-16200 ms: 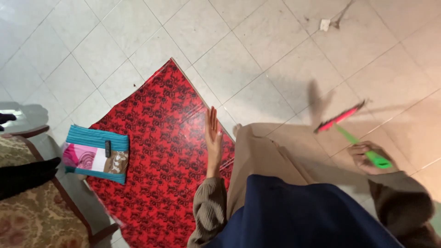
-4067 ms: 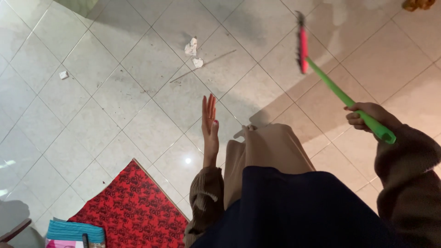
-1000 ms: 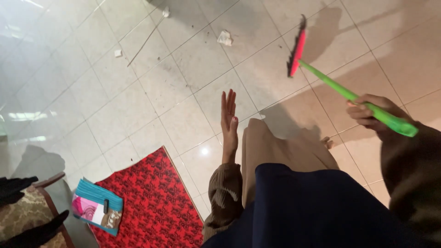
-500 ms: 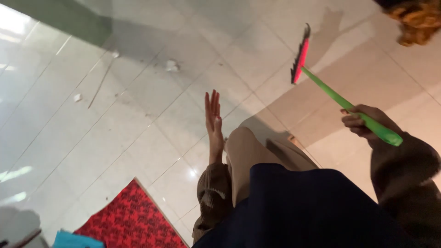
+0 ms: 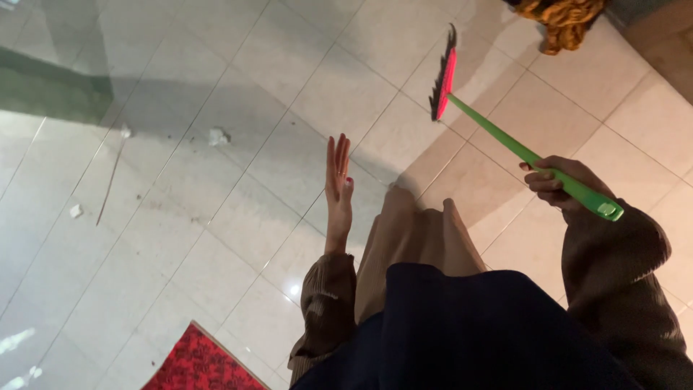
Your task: Sweeping a tiled floor with a broom and moving shipping packages.
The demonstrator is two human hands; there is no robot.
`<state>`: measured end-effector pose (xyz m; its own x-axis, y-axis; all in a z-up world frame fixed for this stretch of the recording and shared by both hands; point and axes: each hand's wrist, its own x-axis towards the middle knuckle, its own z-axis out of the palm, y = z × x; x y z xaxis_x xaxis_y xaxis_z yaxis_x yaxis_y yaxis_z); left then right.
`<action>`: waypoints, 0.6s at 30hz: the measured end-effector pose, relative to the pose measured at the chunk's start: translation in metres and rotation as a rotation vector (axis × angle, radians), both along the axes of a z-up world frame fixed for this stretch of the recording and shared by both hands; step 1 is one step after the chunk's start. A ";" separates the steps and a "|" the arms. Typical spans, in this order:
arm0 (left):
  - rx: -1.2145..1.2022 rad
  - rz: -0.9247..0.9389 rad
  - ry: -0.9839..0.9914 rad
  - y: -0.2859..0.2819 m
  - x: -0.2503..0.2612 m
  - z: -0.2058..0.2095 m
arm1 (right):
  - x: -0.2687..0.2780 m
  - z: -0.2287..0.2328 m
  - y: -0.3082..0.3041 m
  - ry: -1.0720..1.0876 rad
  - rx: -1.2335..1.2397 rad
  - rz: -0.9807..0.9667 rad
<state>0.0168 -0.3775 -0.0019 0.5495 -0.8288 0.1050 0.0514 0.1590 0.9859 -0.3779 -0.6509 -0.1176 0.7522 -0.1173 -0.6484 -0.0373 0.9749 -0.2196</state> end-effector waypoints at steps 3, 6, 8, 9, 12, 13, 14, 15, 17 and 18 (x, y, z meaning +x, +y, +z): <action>0.009 -0.068 0.008 -0.028 -0.001 0.004 | -0.024 -0.014 -0.011 0.052 -0.003 -0.016; -0.008 -0.121 0.023 -0.062 -0.001 0.005 | -0.049 -0.029 -0.016 -0.082 0.119 -0.121; -0.043 -0.156 0.019 -0.091 0.002 -0.001 | -0.059 -0.015 -0.025 -0.078 0.123 -0.185; -0.063 -0.174 0.015 -0.101 0.002 -0.005 | -0.063 -0.010 -0.026 -0.073 0.142 -0.233; -0.070 -0.230 0.011 -0.132 0.000 0.004 | -0.104 -0.041 -0.048 -0.087 0.117 -0.203; -0.067 -0.240 0.013 -0.139 0.000 0.006 | -0.111 -0.035 -0.049 -0.085 0.120 -0.214; -0.041 -0.246 0.013 -0.146 -0.001 0.009 | -0.119 -0.030 -0.050 -0.040 0.076 -0.266; -0.015 -0.253 0.013 -0.152 -0.001 0.012 | -0.126 -0.024 -0.051 0.006 0.033 -0.318; -0.018 -0.264 0.011 -0.164 -0.003 0.007 | -0.146 -0.032 -0.067 0.106 -0.007 -0.305; -0.021 -0.263 0.007 -0.171 -0.004 0.004 | -0.154 -0.036 -0.081 0.203 -0.047 -0.279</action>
